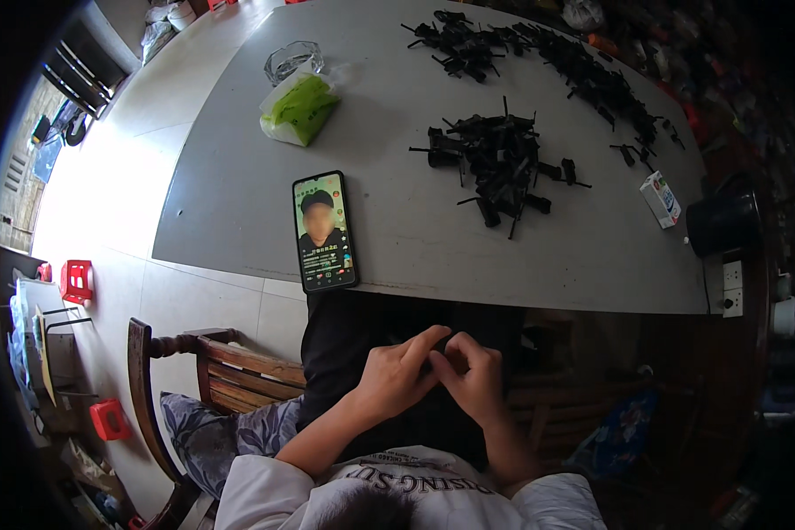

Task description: Assembling small black plastic toy components manually at a workstation.

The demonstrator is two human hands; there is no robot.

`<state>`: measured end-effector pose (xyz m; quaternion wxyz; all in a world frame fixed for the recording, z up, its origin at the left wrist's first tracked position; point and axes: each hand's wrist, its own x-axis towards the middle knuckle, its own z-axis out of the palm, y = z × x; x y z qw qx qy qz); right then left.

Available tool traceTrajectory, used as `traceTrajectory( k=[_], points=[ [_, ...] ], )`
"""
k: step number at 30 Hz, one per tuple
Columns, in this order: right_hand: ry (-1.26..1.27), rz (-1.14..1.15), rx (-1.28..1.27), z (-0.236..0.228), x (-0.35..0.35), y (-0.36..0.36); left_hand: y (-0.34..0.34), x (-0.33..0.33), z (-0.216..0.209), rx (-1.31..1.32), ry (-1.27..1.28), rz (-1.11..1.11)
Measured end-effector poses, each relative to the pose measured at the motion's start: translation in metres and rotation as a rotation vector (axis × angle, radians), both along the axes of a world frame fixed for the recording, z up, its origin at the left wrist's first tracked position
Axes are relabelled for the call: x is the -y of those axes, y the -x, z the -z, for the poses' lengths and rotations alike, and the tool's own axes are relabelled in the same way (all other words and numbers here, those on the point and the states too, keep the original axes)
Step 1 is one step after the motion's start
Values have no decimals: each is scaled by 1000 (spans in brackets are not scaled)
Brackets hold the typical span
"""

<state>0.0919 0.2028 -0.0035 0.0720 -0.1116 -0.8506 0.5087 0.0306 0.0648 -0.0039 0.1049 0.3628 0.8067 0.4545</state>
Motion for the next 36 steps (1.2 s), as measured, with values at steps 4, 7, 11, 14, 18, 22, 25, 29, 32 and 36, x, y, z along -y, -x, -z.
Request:
traceTrajectory(
  k=[4, 7, 11, 14, 18, 22, 25, 29, 32, 36],
  points=[
    [56, 43, -34, 9, -4, 1, 0, 0, -3, 88, 32, 23],
    [126, 95, -62, 20, -11, -5, -4, 4, 1, 18, -247, -272],
    [705, 65, 11, 11, -14, -8, 3, 23, 18, 491, -309, -168],
    [870, 27, 3, 8, -10, -7, 12, 21, 27, 570, -438, 8],
    [530, -123, -79, 0, -17, -6, 12, 15, 21, 652, -526, 110],
    [214, -233, -238, -4, -16, -6, 9, 11, 11, 926, -449, 105],
    [167, -173, -301, -2, -7, -6, 4, 11, 16, 945, -524, 12],
    [92, -101, -340, -1, 2, -11, 4, 11, 19, 1051, -632, -40],
    [65, -98, -387, -3, 5, -12, 4, 12, 20, 1116, -660, -5],
    [49, -105, -384, -3, -1, -13, 3, 7, 25, 1115, -660, 44]
  ],
)
